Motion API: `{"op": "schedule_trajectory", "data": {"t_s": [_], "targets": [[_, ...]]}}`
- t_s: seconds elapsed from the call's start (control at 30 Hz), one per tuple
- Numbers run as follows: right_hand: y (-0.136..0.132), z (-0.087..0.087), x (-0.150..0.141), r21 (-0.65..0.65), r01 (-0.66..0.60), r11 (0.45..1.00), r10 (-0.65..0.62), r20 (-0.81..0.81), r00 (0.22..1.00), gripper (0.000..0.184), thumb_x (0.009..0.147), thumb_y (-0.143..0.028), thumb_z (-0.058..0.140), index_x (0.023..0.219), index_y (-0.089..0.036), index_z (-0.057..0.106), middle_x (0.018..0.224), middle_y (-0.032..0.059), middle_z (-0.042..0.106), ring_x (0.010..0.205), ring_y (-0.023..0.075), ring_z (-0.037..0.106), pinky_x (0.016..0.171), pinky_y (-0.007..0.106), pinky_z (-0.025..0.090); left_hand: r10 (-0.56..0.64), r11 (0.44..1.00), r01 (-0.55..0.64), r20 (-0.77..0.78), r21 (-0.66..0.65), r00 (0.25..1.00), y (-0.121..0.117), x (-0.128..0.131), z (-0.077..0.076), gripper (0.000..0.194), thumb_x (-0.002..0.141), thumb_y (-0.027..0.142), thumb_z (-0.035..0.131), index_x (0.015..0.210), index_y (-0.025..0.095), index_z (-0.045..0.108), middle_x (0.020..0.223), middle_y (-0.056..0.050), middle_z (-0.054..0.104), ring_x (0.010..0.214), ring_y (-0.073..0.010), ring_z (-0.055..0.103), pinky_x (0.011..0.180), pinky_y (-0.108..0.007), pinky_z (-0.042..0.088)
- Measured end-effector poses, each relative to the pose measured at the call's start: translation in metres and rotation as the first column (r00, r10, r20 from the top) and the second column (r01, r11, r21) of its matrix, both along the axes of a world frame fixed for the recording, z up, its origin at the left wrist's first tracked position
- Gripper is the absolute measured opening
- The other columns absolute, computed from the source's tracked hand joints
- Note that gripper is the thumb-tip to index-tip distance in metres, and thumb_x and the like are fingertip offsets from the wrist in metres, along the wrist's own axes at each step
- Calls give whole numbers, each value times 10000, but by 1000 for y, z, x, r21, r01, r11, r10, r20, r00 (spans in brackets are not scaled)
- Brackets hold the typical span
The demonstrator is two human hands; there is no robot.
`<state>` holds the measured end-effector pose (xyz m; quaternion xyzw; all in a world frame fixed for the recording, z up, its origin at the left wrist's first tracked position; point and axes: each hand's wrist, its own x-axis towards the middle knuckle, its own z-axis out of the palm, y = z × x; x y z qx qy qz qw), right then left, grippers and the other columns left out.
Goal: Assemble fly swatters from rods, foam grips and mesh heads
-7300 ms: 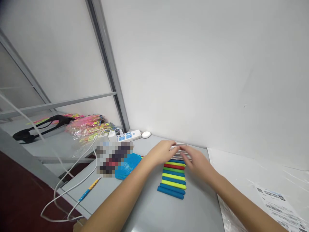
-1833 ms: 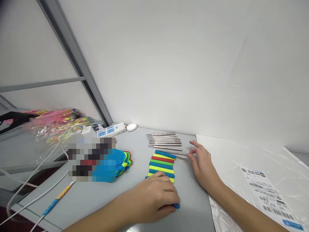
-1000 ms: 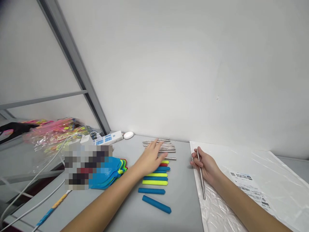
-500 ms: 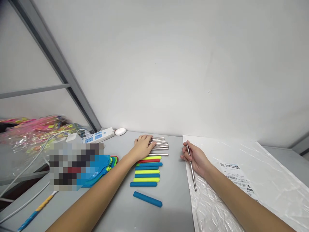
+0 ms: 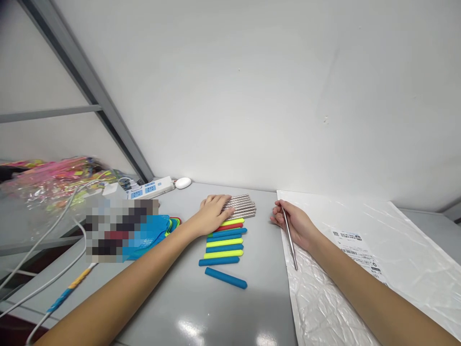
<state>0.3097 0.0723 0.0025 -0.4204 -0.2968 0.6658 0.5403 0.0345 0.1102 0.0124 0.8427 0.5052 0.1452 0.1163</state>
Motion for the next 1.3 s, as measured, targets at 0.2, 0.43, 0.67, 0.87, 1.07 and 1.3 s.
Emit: {"op": "schedule_trajectory", "data": {"t_s": [0.2, 0.43, 0.67, 0.87, 1.07, 1.3], "targets": [[1, -2, 1, -2, -1, 1000, 1, 22, 1000, 111, 916, -281, 579, 874, -189, 623, 710, -18, 579, 516, 74, 462, 796, 301, 580, 3, 1000, -3, 37, -3, 999, -4, -4, -4, 569, 985, 576, 252, 1409, 236, 420, 1503, -112, 420, 1431, -359, 217, 1127, -647, 114], [2, -6, 2, 11, -7, 1000, 6, 58, 998, 109, 907, -287, 592, 900, -182, 619, 735, -9, 594, 525, 69, 473, 801, 299, 574, -215, 974, 205, 93, 98, 972, -33, 1, 25, 315, 952, 466, 491, 1102, 222, 621, 1413, -70, 488, 1306, -252, 387, 1095, -402, 334], [0, -6, 2, 58, -20, 998, 13, 116, 993, 137, 886, -314, 627, 928, -184, 624, 744, -4, 613, 540, 81, 502, 808, 311, 574, -543, 840, 536, 93, 87, 835, -72, 13, 43, 284, 790, 459, 734, 725, 192, 661, 1183, -55, 562, 1127, -256, 468, 977, -381, 385], [-1, -8, 1, 104, -51, 993, 33, 176, 984, 181, 874, -367, 649, 929, -196, 622, 753, -10, 618, 555, 79, 505, 824, 313, 567, -664, 747, 663, -8, 49, 748, -98, 31, 35, 260, 743, 445, 786, 703, 205, 695, 1111, -45, 600, 1063, -261, 475, 868, -375, 364], [-3, -7, -1, 155, -83, 984, 34, 295, 955, 240, 867, -440, 640, 941, -213, 613, 770, -18, 606, 565, 85, 504, 847, 353, 558, -740, 633, 748, -130, 199, 660, -117, 54, 13, 265, 904, 417, 625, 768, 193, 669, 906, -18, 628, 900, -201, 496, 689, -334, 331], [-10, -16, -14, 279, -103, 955, -89, 597, 797, 272, 835, -486, 655, 935, -234, 649, 1020, 45, 620, 925, 205, 599, 899, 399, 499, -755, 605, 740, -81, 295, 650, -124, 73, -17, 294, 948, 426, 529, 780, 207, 628, 814, 17, 607, 732, -150, 499, 615, -313, 354]]}}
